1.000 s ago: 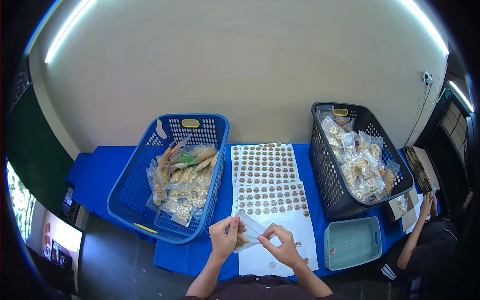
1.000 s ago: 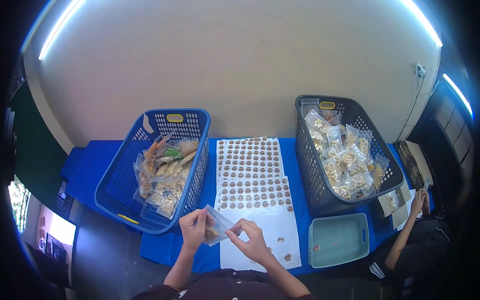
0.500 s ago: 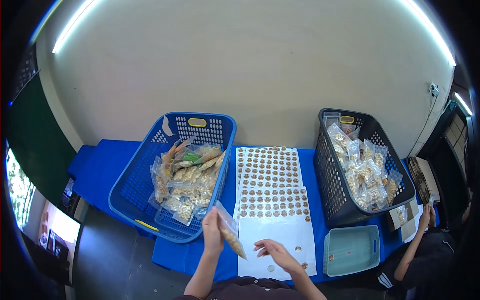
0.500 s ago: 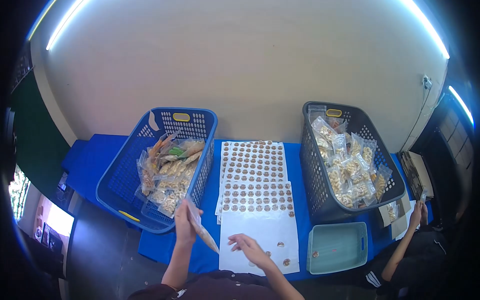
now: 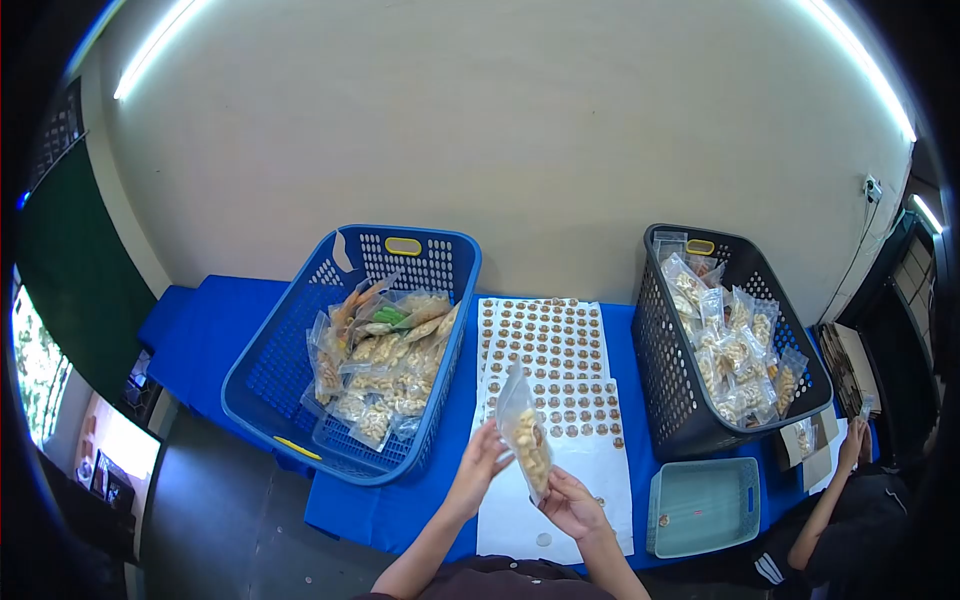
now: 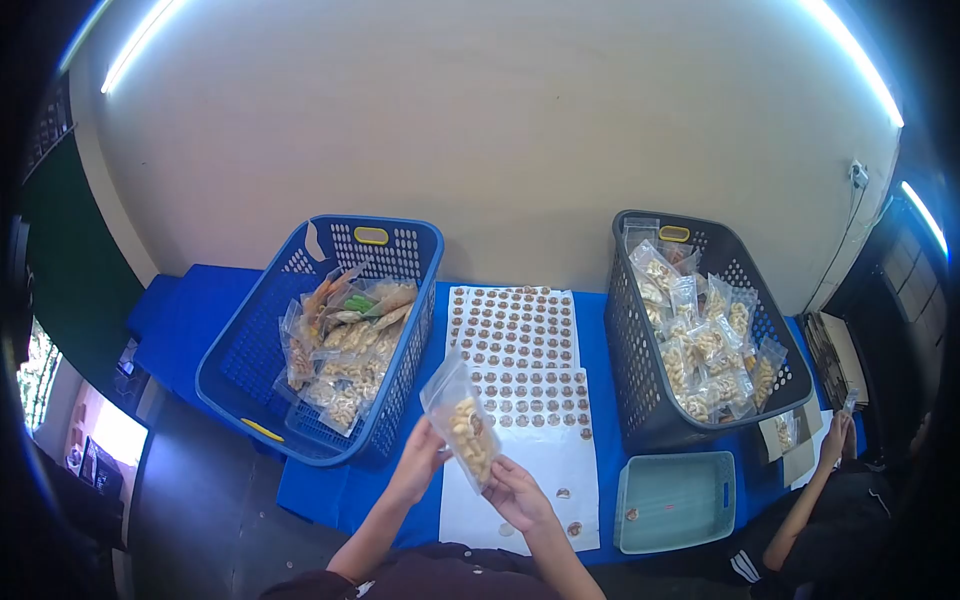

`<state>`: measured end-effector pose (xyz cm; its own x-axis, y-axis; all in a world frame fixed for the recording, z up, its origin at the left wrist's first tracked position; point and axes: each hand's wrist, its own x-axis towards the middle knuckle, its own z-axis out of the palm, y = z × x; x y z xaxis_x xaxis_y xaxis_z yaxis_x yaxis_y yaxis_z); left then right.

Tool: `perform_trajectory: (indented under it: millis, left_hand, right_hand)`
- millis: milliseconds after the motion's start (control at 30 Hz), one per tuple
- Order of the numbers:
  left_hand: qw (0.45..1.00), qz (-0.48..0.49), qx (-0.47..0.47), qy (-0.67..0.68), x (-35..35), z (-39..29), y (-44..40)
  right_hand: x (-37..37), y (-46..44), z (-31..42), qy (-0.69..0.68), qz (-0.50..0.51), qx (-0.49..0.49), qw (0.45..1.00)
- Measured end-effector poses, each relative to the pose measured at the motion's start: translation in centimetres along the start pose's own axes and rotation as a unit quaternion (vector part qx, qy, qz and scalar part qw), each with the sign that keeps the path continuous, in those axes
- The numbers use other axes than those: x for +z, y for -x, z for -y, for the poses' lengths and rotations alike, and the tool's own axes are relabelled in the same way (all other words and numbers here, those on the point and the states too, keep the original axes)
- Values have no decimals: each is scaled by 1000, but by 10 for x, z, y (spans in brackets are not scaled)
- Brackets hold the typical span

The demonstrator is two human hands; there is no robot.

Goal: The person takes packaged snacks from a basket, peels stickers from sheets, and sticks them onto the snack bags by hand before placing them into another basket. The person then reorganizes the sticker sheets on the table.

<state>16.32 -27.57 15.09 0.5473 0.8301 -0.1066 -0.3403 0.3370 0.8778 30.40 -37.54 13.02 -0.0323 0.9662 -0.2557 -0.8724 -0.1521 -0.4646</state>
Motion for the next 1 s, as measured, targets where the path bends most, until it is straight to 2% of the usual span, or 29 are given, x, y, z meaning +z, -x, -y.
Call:
perform_trajectory:
  millis: [33, 67, 167, 300, 333, 433, 467, 567, 700, 800, 833, 900, 933, 1000]
  left_hand:
    - [999, 14, -33, -11, 1, 3, 1]
    - [997, 77, -23, -19, 2, 1, 3]
    - [983, 164, 4, -83, 4, -1, 11]
    - [982, 137, -78, -100, -3, -7, 8]
    - [992, 96, -44, -72, -5, 0, 6]
    - [974, 113, -43, 193, -5, -4, 5]
    - [980, 65, -53, 180, 0, -8, 8]
    - [997, 20, -4, -80, 14, -10, 11]
    - [996, 37, 4, -76, 13, -2, 11]
    - [984, 71, 11, -163, 4, 6, 10]
    - [978, 85, 12, -192, 5, 5, 10]
    - [989, 104, 14, -106, 17, -11, 16]
    - [991, 114, 13, -62, 22, -19, 18]
    - [990, 122, 13, -63, 13, -25, 16]
  right_hand:
    - [3, 0, 3, 2, -3, -21, 1000]
    - [11, 2, 6, 10, -29, -36, 999]
    - [13, 0, 7, 58, -35, -75, 995]
    - [19, 0, 0, 86, -30, -98, 991]
    - [17, -1, -1, 89, -30, -102, 990]
    - [21, -1, -3, 138, -44, -116, 983]
    - [23, 0, -4, 161, -54, -121, 978]
    - [28, 2, -7, 214, -54, -129, 967]
    - [21, 6, -5, 227, -74, -102, 966]
    - [5, 11, 2, 335, -65, -130, 931]
    - [4, 13, 7, 338, -68, -148, 927]
    - [3, 18, 24, 343, -76, -185, 918]
    - [7, 20, 36, 318, -118, -208, 917]
    - [-1, 24, 66, 311, -147, -301, 889]
